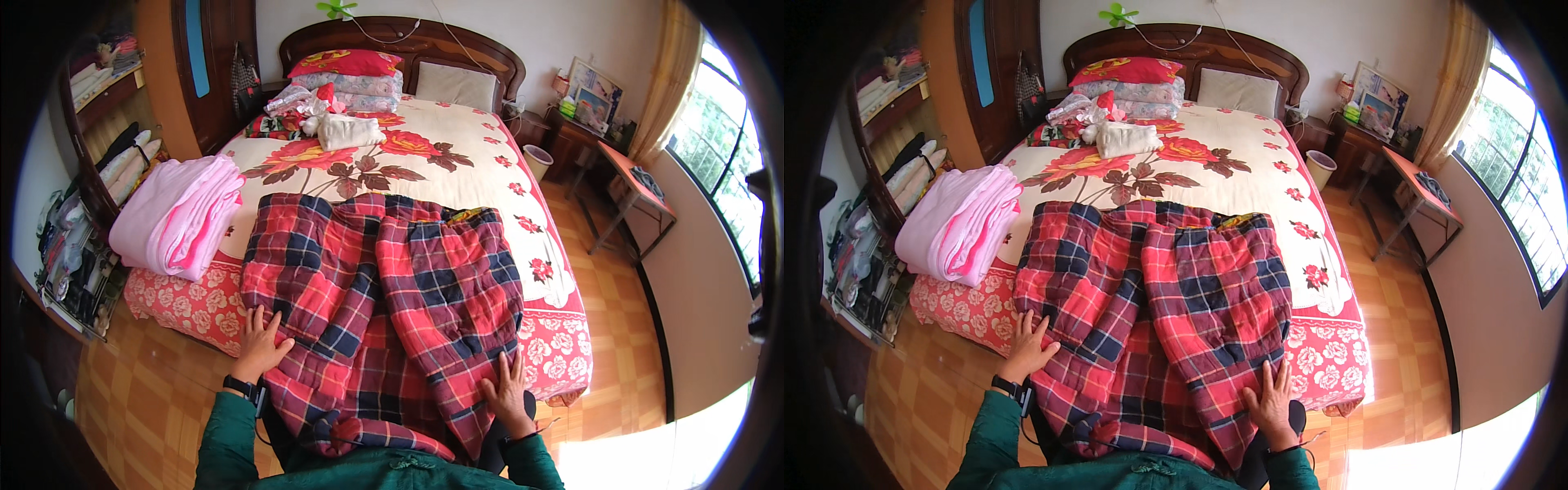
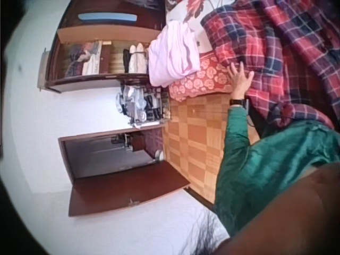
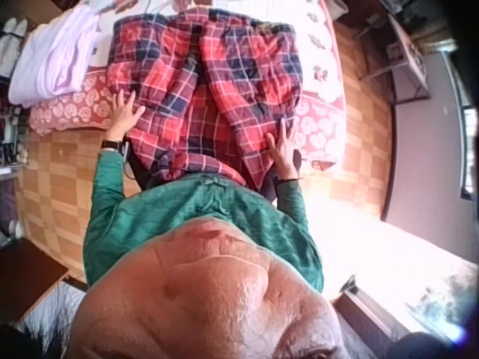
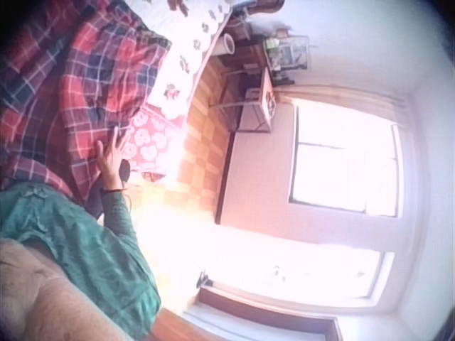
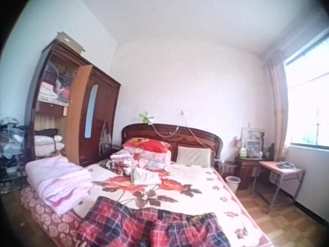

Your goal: The person folds a red and blue plaid blanket on a bed. They smooth and align the edges, fold the sides inward, then fold the blanket in half and again to form a compact rectangular stack.

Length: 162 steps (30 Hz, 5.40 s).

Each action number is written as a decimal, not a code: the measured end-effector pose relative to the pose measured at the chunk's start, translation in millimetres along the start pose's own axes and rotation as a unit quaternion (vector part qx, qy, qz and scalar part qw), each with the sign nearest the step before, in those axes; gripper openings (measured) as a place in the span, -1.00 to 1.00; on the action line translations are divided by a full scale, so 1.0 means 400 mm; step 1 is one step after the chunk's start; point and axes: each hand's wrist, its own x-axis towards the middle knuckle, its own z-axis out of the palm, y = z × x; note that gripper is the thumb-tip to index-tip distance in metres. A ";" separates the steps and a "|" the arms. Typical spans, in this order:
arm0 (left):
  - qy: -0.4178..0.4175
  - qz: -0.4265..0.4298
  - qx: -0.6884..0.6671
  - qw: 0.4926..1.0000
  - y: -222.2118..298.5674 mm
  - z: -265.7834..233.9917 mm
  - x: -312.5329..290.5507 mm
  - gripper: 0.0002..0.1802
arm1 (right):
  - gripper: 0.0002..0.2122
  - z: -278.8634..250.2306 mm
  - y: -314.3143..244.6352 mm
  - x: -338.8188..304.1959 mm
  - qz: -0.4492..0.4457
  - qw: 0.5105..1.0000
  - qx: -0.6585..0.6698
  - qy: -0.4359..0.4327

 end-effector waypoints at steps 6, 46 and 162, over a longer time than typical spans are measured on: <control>0.078 0.022 -0.042 0.996 -0.029 0.038 -0.006 -0.24 | -0.28 0.051 -0.006 0.001 0.039 0.998 0.034 -0.025; 0.126 0.034 -0.113 0.985 -0.060 0.084 0.002 -0.27 | -0.41 -0.087 -0.051 0.245 -0.099 0.988 -0.081 0.089; -0.137 0.079 0.015 0.987 0.206 0.189 0.899 -0.42 | -0.38 0.175 0.072 0.400 0.019 0.979 -0.140 -0.150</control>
